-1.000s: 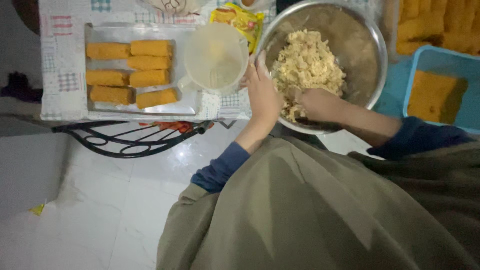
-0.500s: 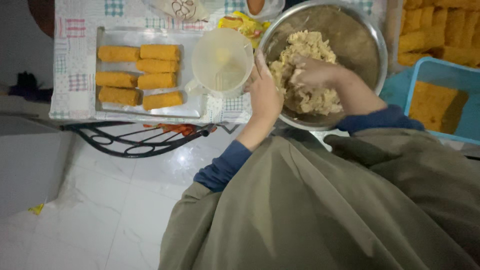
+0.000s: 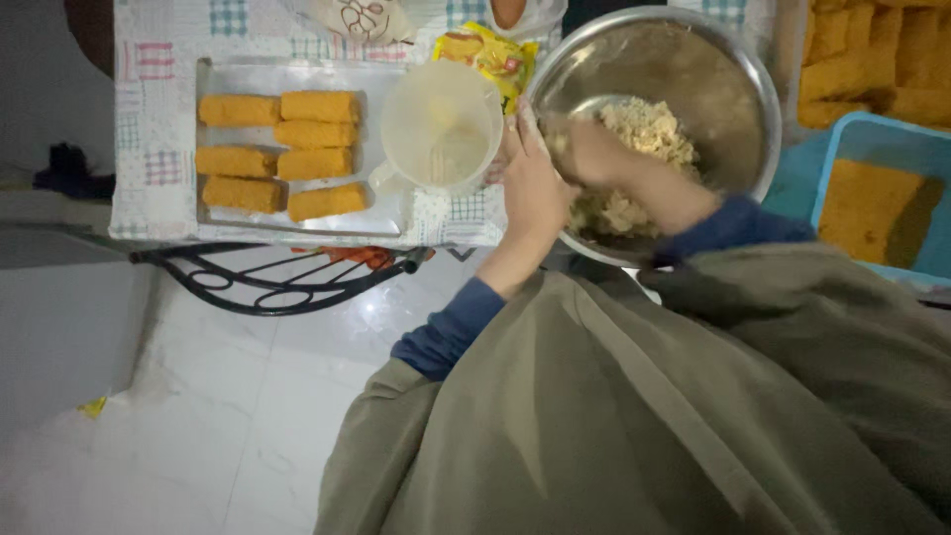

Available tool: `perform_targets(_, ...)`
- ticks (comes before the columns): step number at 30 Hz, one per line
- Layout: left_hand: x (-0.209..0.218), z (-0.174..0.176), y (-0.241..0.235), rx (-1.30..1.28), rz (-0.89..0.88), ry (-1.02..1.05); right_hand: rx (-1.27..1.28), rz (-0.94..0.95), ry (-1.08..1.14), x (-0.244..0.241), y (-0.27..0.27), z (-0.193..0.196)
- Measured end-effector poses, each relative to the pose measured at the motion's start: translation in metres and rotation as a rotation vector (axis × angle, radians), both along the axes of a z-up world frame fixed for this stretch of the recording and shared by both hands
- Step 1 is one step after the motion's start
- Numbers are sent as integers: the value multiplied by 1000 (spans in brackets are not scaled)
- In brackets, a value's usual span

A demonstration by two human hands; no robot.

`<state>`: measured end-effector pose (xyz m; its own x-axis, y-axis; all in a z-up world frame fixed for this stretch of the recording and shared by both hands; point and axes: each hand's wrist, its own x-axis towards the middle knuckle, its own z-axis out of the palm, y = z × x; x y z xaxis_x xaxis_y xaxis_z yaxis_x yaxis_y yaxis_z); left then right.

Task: The person kneads a crumbly dough mixture in a metal bowl using both hands. They repeatedly add water from a plastic jug to the bowl and continue mixing until the dough becomes more cohesive.

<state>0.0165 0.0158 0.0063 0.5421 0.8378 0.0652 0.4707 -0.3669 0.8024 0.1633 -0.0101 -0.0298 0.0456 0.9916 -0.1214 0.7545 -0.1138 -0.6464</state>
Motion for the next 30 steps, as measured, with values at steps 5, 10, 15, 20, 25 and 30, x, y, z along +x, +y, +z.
perform_targets(5,1,0,-1,79,52,-19,-234,58,-189,-14,-66,32)
perform_targets(10,3,-5,-2,100,48,-37,-350,94,-203,1,-103,46)
perform_targets(15,2,-3,-2,97,14,-11,-201,22,-439,-3,-63,17)
perform_targets(20,0,3,-2,112,-11,-73,-359,-100,-435,6,-46,-13)
perform_targets(25,-1,-1,-5,155,6,-100,-191,-183,-482,32,-36,-51)
perform_targets(30,2,-3,-5,227,38,-57,-152,-472,-415,51,-14,-55)
